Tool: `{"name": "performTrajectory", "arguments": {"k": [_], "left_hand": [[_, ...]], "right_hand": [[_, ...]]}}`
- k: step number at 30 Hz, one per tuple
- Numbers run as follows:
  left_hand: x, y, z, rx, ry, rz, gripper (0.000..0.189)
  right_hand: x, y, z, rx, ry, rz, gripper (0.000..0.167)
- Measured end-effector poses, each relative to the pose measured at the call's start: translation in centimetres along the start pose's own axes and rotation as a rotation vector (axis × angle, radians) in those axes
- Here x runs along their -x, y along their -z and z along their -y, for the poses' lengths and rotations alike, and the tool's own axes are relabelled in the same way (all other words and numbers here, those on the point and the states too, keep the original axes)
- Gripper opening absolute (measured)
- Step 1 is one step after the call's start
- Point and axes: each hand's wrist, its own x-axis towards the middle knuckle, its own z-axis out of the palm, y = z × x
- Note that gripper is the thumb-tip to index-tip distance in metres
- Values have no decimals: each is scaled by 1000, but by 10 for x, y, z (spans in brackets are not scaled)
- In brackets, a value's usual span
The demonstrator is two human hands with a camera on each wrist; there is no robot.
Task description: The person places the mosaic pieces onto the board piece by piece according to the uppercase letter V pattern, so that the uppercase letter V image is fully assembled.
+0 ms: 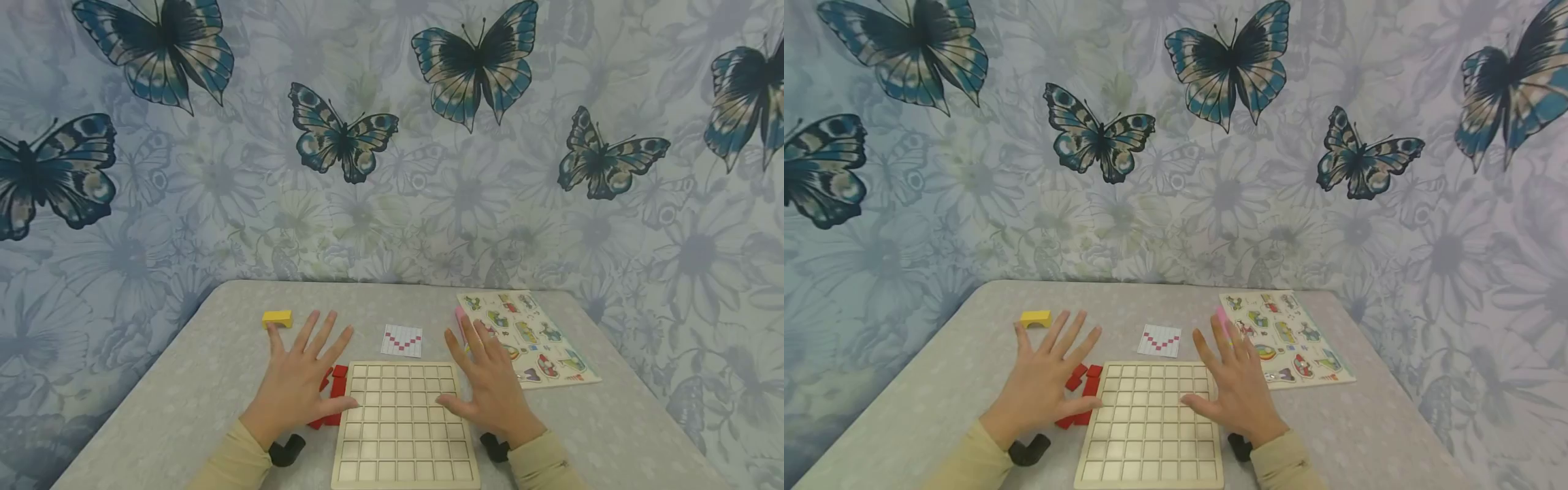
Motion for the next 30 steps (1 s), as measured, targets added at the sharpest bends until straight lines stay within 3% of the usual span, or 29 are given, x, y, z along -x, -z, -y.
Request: {"name": "performTrajectory", "arguments": {"k": [2, 7, 11, 15, 19, 24, 30], "left_hand": [[1, -7, 4, 28, 83, 23, 97], [6, -30, 12, 193, 369, 79, 53], [9, -47, 17, 303, 540, 162, 38], [12, -54, 19, 403, 619, 236, 36], [14, -56, 18, 441, 654, 258, 36], [14, -57, 18, 432, 655, 262, 33], [12, -57, 18, 449, 730, 277, 27]], "right_hand": [[2, 2, 0, -73, -51, 58, 87], [11, 5, -3, -341, -288, 232, 71], [16, -3, -11, -366, -397, 387, 55], [19, -10, -18, -378, -428, 501, 47], [21, -12, -21, -408, -426, 556, 44], [23, -13, -22, -415, -422, 556, 45], [21, -15, -22, -427, -444, 559, 45]]}}
